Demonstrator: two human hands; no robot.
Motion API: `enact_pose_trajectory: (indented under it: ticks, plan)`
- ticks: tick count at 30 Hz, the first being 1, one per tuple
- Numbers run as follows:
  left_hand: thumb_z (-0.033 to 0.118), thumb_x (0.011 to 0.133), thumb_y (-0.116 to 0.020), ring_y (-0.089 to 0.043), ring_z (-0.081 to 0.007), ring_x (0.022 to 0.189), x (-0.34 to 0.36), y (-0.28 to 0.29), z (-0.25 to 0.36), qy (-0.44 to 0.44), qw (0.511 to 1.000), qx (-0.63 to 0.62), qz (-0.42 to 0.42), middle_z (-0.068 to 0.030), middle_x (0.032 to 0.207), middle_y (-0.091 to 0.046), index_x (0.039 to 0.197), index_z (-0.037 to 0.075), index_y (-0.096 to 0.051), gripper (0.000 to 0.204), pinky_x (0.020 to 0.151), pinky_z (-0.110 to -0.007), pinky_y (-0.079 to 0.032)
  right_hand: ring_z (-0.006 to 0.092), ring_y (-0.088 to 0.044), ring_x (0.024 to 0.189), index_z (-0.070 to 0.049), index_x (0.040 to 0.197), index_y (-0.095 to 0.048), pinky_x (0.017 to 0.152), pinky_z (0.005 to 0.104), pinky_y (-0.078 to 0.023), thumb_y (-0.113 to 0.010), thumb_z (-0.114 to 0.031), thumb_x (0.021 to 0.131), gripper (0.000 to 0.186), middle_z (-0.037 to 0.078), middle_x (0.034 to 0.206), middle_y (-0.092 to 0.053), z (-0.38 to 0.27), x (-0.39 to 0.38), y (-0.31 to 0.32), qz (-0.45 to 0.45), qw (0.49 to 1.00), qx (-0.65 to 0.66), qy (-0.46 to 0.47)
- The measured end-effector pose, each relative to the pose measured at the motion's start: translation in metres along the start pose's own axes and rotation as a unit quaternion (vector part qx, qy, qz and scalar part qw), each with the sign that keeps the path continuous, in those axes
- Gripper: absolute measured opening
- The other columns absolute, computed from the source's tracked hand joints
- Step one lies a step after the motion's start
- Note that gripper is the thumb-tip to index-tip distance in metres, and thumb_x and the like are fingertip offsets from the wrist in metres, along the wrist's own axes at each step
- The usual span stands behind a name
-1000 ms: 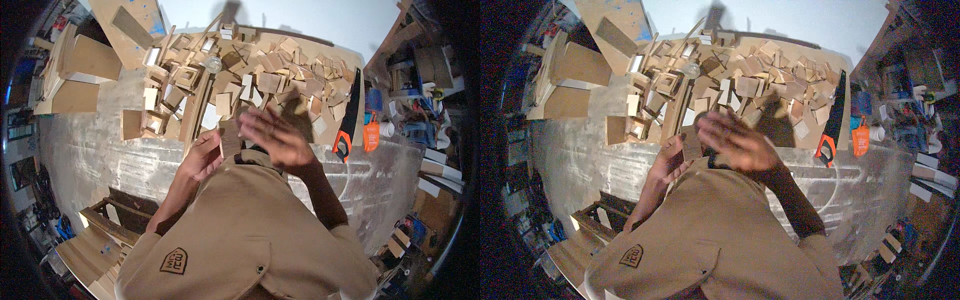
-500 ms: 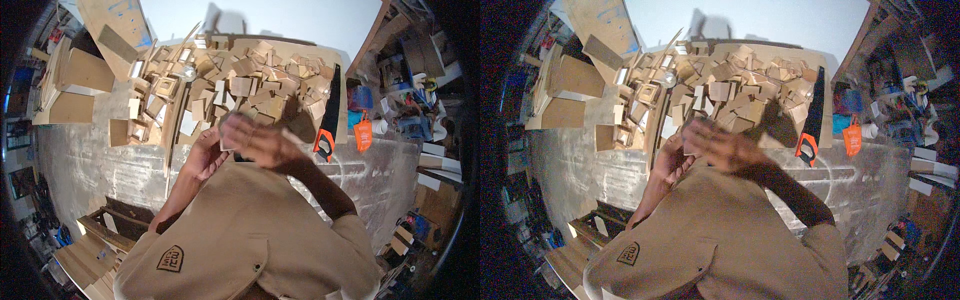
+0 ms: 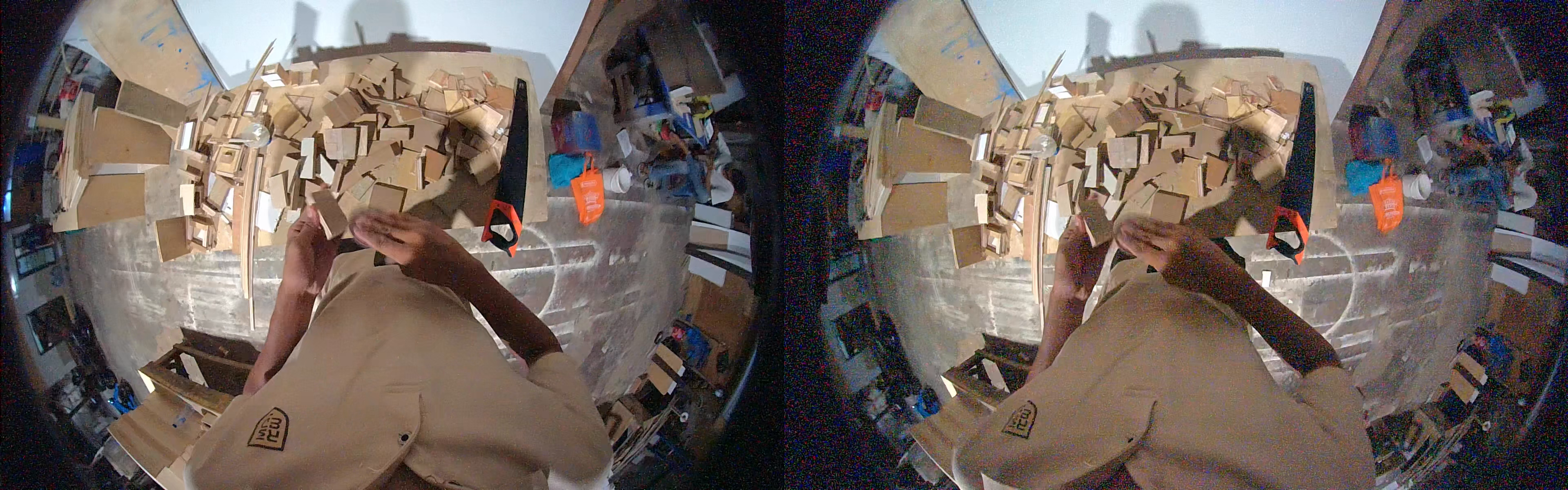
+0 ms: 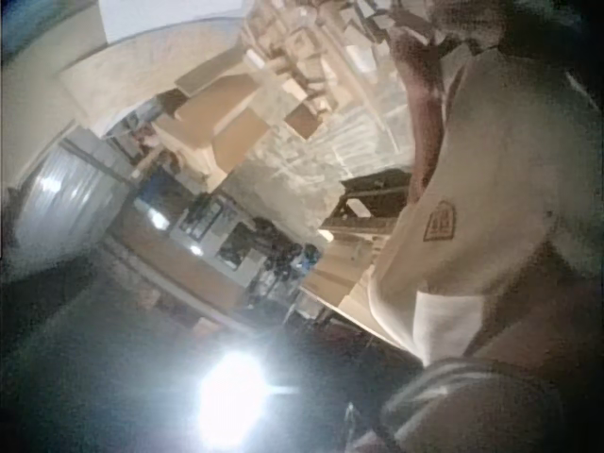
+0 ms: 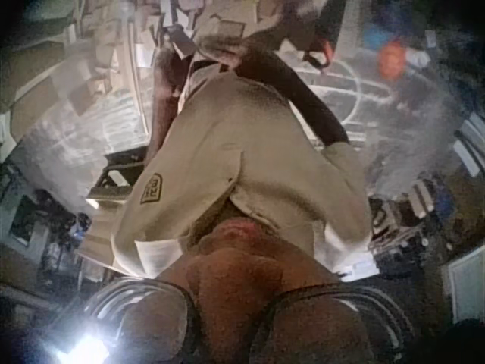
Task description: The person applies a thin wood veneer strip to the edge of a rectangular block by hand, pressing it down and wiping the surface with a piece of paper.
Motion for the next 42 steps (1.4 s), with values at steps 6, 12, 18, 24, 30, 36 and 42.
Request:
enact_pose_trajectory:
  ticks: [6,12,18,24,30,36,42]
  plan:
    - [0.021,0.101,-0.058,-0.054,-0.0210,0.123,0.014,-0.007,0.015,-0.191,0.960,0.182,0.089,-0.0133,0.135,-0.055,0.147,-0.001,-0.040,0.054,0.105,-0.038,-0.045,0.0378,-0.068,0.093,-0.003,0.115,-0.065,0.084,0.0456,-0.054,-0.061,-0.018,0.089,0.030,0.021,0.102,-0.069,0.161,-0.146,-0.041,-0.033,0.938,0.002,-0.344]
    - [0.018,0.096,-0.065,-0.061,-0.0201,0.108,0.032,-0.015,-0.004,-0.140,0.964,0.201,0.103,-0.0131,0.125,-0.061,0.139,-0.003,-0.050,0.050,0.094,-0.038,-0.053,0.0360,-0.069,0.090,-0.003,0.106,-0.069,0.079,0.0421,-0.053,-0.063,-0.027,0.090,0.029,0.020,0.098,-0.070,0.268,-0.192,-0.020,0.113,0.913,-0.008,-0.393]
    - [0.007,0.091,-0.069,-0.065,-0.0201,0.101,0.036,-0.027,0.001,-0.183,0.940,0.264,0.117,-0.0145,0.122,-0.063,0.134,-0.005,-0.054,0.047,0.090,-0.036,-0.056,0.0318,-0.070,0.086,-0.003,0.105,-0.071,0.078,0.0383,-0.054,-0.068,-0.022,0.087,0.027,0.016,0.093,-0.072,0.336,-0.180,0.067,0.288,0.833,-0.043,-0.470]
    - [0.006,0.088,-0.072,-0.065,-0.0195,0.103,0.045,-0.028,0.006,-0.190,0.933,0.279,0.125,-0.0157,0.123,-0.063,0.125,-0.005,-0.059,0.040,0.088,-0.034,-0.057,0.0277,-0.069,0.077,0.000,0.099,-0.070,0.075,0.0368,-0.053,-0.071,-0.021,0.085,0.025,0.012,0.081,-0.071,0.410,-0.163,0.064,0.247,0.833,-0.041,-0.494]
    - [0.009,0.086,-0.075,-0.064,-0.0182,0.103,0.044,-0.019,0.009,-0.189,0.920,0.304,0.162,-0.0136,0.122,-0.063,0.123,-0.002,-0.061,0.041,0.087,-0.033,-0.056,0.0180,-0.070,0.083,0.000,0.101,-0.072,0.076,0.0315,-0.054,-0.066,-0.015,0.090,0.019,0.012,0.090,-0.073,0.408,-0.178,0.068,0.169,0.904,0.153,-0.363]
    - [0.010,0.087,-0.075,-0.064,-0.0184,0.102,0.052,-0.029,0.004,-0.171,0.929,0.302,0.130,-0.0132,0.121,-0.063,0.123,-0.002,-0.059,0.042,0.087,-0.033,-0.057,0.0273,-0.070,0.092,-0.007,0.098,-0.073,0.077,0.0399,-0.056,-0.067,-0.013,0.083,0.017,0.012,0.093,-0.072,0.427,-0.180,0.096,0.156,0.881,-0.123,-0.428]
    - [0.007,0.086,-0.076,-0.065,-0.0197,0.101,0.059,-0.028,0.003,-0.157,0.932,0.301,0.129,-0.0139,0.121,-0.063,0.120,-0.001,-0.060,0.039,0.086,-0.035,-0.057,0.0343,-0.066,0.086,-0.011,0.085,-0.071,0.078,0.0453,-0.055,-0.071,-0.020,0.074,0.015,0.013,0.088,-0.065,0.435,-0.170,0.085,0.055,0.862,-0.261,-0.430]
Point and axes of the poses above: each hand's wrist, its own x-axis towards the middle knuckle, its own y-axis out of the back of the hand, z = x × y, the point moved 5 cm from there along x, towards the middle knuckle
